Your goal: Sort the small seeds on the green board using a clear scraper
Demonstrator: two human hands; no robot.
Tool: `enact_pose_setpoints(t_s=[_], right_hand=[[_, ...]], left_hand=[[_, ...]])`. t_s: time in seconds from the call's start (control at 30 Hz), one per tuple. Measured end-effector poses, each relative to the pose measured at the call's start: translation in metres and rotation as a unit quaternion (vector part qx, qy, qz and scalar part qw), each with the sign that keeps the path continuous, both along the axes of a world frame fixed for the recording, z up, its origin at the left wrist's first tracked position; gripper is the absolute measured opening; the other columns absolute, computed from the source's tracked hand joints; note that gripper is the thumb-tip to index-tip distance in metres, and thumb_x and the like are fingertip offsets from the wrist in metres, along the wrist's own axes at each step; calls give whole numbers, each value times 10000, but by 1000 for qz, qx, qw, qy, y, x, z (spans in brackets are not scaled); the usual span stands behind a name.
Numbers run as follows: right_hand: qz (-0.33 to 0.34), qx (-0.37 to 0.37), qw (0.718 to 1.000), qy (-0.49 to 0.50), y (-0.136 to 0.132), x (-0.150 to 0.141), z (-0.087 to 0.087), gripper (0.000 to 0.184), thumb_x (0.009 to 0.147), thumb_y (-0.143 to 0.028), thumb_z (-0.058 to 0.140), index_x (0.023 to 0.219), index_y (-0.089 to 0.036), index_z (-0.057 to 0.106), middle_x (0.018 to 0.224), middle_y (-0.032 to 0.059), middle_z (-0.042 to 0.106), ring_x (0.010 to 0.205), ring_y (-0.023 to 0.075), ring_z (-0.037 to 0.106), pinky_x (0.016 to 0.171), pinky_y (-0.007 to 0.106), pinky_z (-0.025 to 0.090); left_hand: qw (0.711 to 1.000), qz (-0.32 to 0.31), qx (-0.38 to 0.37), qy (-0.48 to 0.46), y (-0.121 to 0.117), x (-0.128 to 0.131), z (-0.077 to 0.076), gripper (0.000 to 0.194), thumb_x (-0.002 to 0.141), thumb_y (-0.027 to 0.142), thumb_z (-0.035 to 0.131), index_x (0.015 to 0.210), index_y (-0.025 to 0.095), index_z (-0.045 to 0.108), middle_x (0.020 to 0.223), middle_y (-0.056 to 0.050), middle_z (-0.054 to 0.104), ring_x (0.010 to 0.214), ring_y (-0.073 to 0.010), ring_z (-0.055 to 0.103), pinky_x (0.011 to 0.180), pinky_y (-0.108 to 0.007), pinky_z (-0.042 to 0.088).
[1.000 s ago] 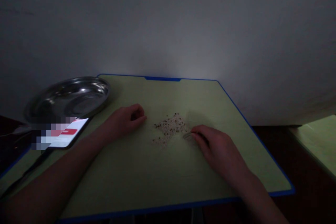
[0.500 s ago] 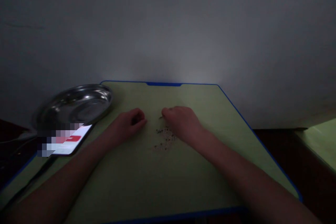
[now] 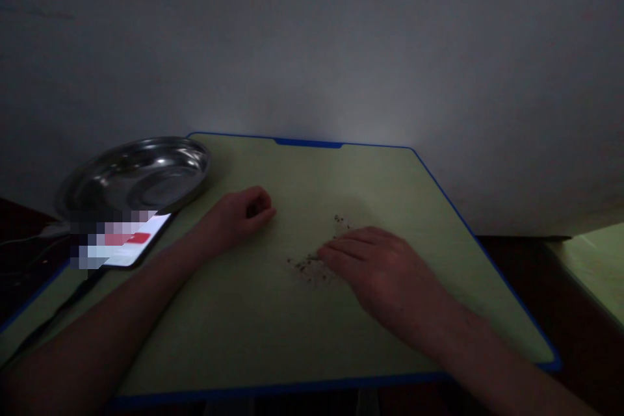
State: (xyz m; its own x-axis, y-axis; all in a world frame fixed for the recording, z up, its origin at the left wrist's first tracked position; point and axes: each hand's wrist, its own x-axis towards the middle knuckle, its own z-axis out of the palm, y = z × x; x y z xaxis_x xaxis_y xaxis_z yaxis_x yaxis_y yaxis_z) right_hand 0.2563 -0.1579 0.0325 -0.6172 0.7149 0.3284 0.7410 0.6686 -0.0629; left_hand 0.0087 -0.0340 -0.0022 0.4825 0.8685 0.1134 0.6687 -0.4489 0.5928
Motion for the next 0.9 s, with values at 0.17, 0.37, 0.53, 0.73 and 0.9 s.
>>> enact_pose_setpoints(t_s=[0.17,0.37,0.53,0.73,0.9], right_hand=[[-59,5,998,1,6,0,0,310,901,-60,478,1126,-108,686,996,116,752,862,247,687,767,410,552],[-14,-23,998,-50,12,-25,-10,326,849,-27,534,1107,-163,681,953,61,741,845,238,662,808,418,520],[26,-47,998,-22,-9,-24,0,315,907,-69,451,1086,-199,676,990,54,734,885,217,649,811,385,503],[1,-25,1000,16,-22,-6,4,361,900,-12,410,1137,-142,649,1003,66,738,876,202,644,789,362,506],[-12,-18,1000,6,-25,-14,-9,332,895,-37,448,1135,-140,654,996,80,736,852,222,647,774,388,519]], left_hand=[[1000,2,-8,9,0,1,2,127,811,310,543,801,184,558,690,8,589,611,-126,528,573,-270,359],[1000,7,-3,5,-1,0,0,146,815,330,542,796,186,555,681,10,591,595,-121,517,565,-267,358],[1000,8,-3,12,-1,0,1,135,814,322,547,806,189,563,706,4,611,610,-122,533,568,-266,356],[1000,4,2,19,-2,2,3,121,798,309,562,797,188,569,698,7,609,611,-122,536,570,-267,354],[1000,7,1,24,-4,3,6,119,796,307,563,795,188,568,702,6,610,613,-123,534,575,-266,358]])
